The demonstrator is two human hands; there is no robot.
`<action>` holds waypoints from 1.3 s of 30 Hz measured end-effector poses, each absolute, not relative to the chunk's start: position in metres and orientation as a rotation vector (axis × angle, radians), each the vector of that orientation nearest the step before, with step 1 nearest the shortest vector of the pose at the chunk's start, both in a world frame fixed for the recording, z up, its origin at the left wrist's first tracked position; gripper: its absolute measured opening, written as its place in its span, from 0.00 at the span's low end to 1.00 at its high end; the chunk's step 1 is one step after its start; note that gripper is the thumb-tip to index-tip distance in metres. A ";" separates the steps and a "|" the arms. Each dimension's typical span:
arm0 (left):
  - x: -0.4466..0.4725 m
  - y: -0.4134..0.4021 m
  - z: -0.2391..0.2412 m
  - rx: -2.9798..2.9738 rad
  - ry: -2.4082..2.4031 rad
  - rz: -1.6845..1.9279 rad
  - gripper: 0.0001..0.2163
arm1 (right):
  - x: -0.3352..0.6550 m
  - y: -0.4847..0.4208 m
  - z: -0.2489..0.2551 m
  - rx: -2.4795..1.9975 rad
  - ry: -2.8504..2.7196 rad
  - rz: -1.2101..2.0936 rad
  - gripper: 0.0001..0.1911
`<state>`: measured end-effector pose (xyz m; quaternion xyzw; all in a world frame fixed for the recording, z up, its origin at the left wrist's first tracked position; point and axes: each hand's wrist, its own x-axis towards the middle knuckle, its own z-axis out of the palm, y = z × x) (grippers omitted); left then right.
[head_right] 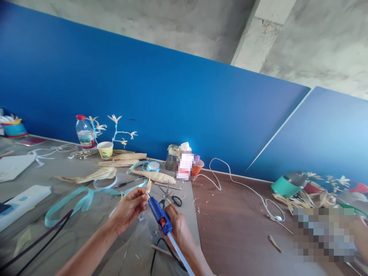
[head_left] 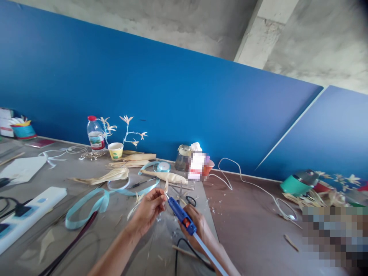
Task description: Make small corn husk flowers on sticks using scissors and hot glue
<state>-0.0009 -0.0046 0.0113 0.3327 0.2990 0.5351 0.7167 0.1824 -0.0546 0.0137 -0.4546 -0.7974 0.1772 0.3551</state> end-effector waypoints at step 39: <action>-0.005 -0.004 0.015 0.630 0.576 1.140 0.09 | 0.190 -0.058 0.034 -1.032 -2.025 0.444 0.17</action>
